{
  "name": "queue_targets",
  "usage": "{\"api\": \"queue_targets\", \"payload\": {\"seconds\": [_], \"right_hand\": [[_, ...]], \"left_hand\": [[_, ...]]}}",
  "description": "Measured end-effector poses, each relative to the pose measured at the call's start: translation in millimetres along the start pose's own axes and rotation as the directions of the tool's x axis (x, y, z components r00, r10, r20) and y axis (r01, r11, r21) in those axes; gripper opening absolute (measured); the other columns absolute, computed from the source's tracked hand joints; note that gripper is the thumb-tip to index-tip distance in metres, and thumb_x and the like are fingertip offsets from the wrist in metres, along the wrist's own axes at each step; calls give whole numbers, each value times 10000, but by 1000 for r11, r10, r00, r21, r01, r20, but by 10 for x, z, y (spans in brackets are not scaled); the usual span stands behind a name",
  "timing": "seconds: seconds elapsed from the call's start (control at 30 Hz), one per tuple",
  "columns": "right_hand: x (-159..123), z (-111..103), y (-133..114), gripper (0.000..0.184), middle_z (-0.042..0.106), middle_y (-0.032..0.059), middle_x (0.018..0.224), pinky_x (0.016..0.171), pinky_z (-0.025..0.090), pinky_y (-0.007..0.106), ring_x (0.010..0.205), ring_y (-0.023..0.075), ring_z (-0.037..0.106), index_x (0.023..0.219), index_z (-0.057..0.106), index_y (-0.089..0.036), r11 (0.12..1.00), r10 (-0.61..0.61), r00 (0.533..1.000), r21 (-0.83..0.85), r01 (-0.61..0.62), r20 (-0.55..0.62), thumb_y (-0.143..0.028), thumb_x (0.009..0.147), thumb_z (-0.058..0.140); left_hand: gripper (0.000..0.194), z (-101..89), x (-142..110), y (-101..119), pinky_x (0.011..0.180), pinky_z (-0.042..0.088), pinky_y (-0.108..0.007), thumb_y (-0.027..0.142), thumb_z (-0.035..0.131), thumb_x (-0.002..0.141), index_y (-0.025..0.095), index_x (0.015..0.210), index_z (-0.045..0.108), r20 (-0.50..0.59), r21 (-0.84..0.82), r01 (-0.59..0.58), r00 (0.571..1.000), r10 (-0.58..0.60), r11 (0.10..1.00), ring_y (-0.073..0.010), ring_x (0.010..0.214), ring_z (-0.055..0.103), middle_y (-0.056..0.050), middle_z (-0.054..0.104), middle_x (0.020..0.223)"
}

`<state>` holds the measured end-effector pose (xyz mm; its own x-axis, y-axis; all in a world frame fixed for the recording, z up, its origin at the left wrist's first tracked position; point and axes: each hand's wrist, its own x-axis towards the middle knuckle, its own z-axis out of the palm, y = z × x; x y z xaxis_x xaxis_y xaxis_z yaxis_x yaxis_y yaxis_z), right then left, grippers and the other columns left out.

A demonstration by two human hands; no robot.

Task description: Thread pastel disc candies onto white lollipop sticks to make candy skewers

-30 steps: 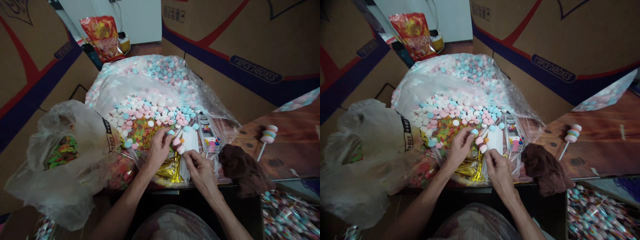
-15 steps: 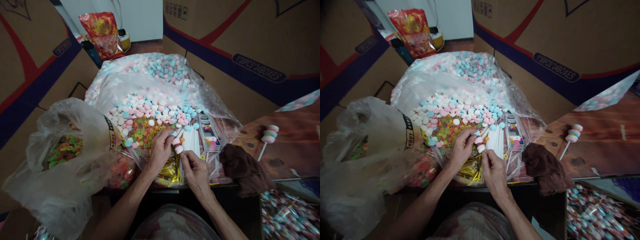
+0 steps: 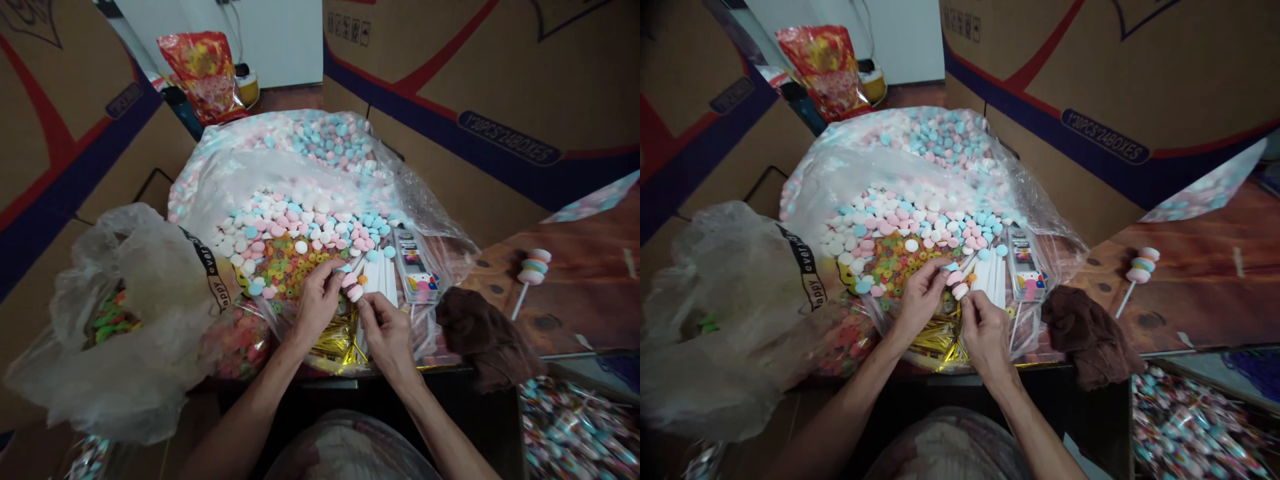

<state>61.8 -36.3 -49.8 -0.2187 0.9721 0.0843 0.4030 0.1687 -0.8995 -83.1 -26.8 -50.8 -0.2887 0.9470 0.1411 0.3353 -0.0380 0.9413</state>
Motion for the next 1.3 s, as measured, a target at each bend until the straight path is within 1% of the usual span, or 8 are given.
{"api": "queue_targets", "payload": {"seconds": [0.23, 0.4, 0.5, 0.63, 0.8, 1.03, 1.2, 1.3], "right_hand": [[22, -134, -44, 271, 477, -46, 554, 502, 336, 211, 499, 97, 436, 758, 622, -178, 990, -100, 995, -104, 99, -9, -285, 943, 455], [46, -651, 76, 215, 590, -14, 633, 566, 397, 227, 539, 115, 521, 823, 665, -184, 961, -177, 977, -234, 146, -115, -297, 929, 517], [130, -1127, 239, 208, 600, 14, 620, 581, 401, 272, 538, 150, 535, 803, 664, -200, 920, -169, 922, -392, 19, -350, -322, 916, 539], [294, -1734, 590, 234, 647, 120, 688, 586, 378, 361, 645, 269, 604, 845, 693, -203, 755, -168, 737, -566, -331, -655, -352, 901, 521], [435, -2097, 1147, 243, 593, 100, 662, 572, 336, 385, 652, 291, 581, 809, 695, -246, 682, -184, 776, -647, -340, -603, -299, 876, 468], [394, -1710, 917, 291, 632, 234, 1049, 759, 437, 478, 971, 370, 599, 1036, 715, -119, 665, -447, 550, -674, -323, -705, -254, 803, 605], [235, -875, 281, 174, 694, 100, 901, 832, 478, 363, 877, 230, 638, 936, 676, -173, 761, -462, 848, -607, 228, -260, -236, 935, 513], [160, -394, 140, 197, 696, 100, 857, 737, 466, 333, 786, 223, 627, 961, 659, -168, 769, -329, 941, -601, 218, -80, -268, 943, 490]], "left_hand": [[315, -6, -28, 58, 881, 540, -309, 338, 526, 929, 204, 1176, 670, 38, -78, 60, 998, -57, 995, -182, 990, 676, -67, 718, 1138], [448, -83, 34, 105, 718, 577, -268, 357, 544, 919, 224, 1346, 555, 26, -160, 93, 996, -90, 983, -151, 831, 706, -76, 716, 1141], [308, -136, 114, 62, 629, 550, -243, 337, 564, 897, 185, 1143, 671, -50, -77, 57, 997, -61, 995, -131, 694, 670, -52, 732, 935], [189, -98, 206, 49, 590, 486, -235, 257, 553, 884, 187, 961, 711, 19, 128, -12, 1000, 9, 992, -126, 618, 608, -10, 675, 726], [189, 72, 352, 152, 757, 487, -288, 166, 542, 869, 186, 925, 721, 110, 318, -197, 979, 170, 927, -175, 816, 629, -52, 694, 872], [328, 217, 630, 178, 751, 466, -302, 93, 473, 877, 201, 1091, 696, 149, 527, -282, 959, 240, 802, -191, 805, 580, -74, 582, 902], [217, 345, 677, 121, 686, 443, -305, 146, 504, 894, 201, 1016, 674, 212, 615, -280, 959, 188, 737, -205, 767, 557, -87, 520, 934], [230, 307, 663, 136, 713, 448, -310, 127, 491, 890, 199, 1042, 648, 191, 612, -264, 964, 185, 745, -215, 806, 564, -82, 552, 903]]}}
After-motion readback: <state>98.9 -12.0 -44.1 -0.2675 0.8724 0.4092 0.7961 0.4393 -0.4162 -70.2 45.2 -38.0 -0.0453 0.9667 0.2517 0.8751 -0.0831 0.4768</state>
